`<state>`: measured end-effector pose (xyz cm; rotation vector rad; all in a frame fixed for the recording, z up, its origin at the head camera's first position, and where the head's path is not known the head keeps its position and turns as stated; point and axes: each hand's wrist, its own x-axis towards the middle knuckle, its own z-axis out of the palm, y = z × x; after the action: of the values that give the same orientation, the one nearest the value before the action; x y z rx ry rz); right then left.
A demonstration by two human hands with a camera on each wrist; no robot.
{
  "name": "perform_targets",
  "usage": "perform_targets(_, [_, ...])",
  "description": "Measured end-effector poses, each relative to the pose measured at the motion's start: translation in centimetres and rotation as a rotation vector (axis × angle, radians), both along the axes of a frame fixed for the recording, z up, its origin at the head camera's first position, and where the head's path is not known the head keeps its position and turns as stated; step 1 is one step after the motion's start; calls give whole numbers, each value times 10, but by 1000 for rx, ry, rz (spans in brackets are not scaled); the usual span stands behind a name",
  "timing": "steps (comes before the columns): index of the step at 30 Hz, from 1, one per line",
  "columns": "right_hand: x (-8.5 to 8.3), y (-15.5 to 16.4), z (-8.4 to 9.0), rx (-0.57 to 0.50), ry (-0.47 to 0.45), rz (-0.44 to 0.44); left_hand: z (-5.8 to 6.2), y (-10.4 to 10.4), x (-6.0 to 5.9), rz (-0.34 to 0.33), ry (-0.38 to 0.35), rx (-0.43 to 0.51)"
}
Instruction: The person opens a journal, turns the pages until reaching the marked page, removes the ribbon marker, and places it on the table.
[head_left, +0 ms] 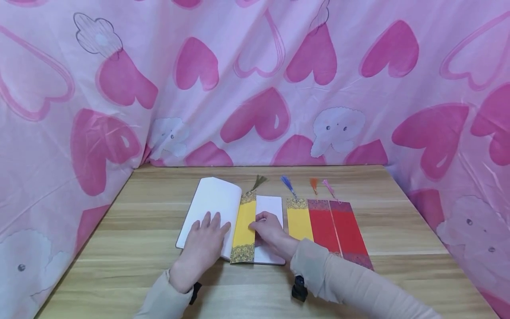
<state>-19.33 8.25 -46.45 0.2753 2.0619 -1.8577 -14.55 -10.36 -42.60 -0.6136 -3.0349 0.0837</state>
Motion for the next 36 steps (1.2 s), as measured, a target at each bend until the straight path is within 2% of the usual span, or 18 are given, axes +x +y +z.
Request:
perform_targets(8, [-2, 9, 2, 67, -6, -17, -1, -1, -1, 6, -9, -10])
perform_targets(16, [-9, 25, 19, 124, -20, -23, -1, -1, -2, 10, -31, 2])
perform_targets(21, [-13, 40, 36, 121, -1, -19, 0, -1, -2, 16, -52, 4])
perform_targets(29, [-22, 77, 69, 119, 56, -25, 0, -2, -2, -21, -2, 29])
perform_targets(36, [-31, 116, 94, 173, 86, -36, -1, -3, -1, -20, -2, 25])
